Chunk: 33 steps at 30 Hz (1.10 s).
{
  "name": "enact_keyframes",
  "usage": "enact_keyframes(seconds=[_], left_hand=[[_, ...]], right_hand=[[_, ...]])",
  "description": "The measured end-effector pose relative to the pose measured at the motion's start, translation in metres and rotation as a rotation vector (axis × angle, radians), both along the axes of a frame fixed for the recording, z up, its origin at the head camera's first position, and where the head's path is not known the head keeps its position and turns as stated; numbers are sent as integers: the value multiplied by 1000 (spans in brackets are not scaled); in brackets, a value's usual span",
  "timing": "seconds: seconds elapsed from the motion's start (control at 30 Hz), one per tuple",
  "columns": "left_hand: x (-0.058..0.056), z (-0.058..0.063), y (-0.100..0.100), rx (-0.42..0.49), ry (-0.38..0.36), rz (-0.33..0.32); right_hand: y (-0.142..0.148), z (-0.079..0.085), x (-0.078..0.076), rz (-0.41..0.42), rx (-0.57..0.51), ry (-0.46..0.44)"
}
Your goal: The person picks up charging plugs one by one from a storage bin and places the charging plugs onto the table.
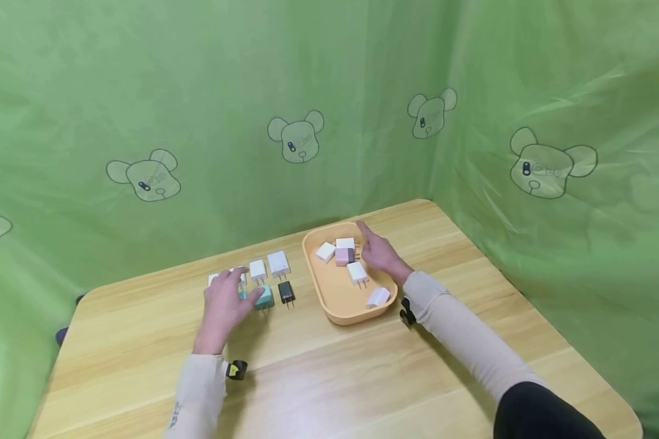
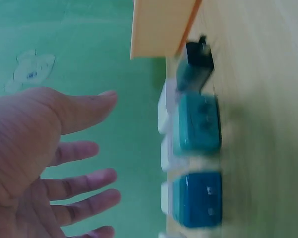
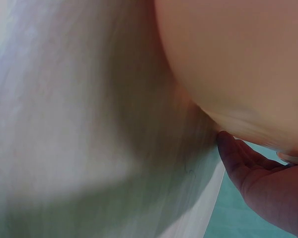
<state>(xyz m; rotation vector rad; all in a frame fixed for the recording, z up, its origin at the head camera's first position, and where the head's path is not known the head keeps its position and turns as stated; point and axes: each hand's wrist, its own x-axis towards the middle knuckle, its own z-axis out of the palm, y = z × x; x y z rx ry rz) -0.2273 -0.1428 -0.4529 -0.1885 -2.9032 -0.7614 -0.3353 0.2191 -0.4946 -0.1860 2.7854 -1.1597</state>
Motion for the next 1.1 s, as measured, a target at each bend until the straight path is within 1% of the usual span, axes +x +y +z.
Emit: enact_keyframes(seconds=[0.1, 0.2, 0.3, 0.43, 0.6, 0.87, 1.1], left_hand=[[-1, 2, 13, 23, 53, -20], [-4, 3, 26, 26, 112, -43], [-6, 6, 38, 31, 140, -73], [-11, 9, 53, 28, 158, -112], [-19, 9, 70, 2, 179, -157], [-31, 10, 101, -6, 158, -218], [-42, 5, 121, -39, 188, -278]], right_hand=[[-1, -1, 1, -2, 3, 1], [0, -1, 2, 4, 12, 21], [-2, -1, 1, 6, 31, 31], [-2, 0, 2, -3, 30, 23], [-2, 0, 2, 1, 11, 14], [0, 0, 4, -2, 21, 25], [-2, -1, 3, 13, 18, 43]])
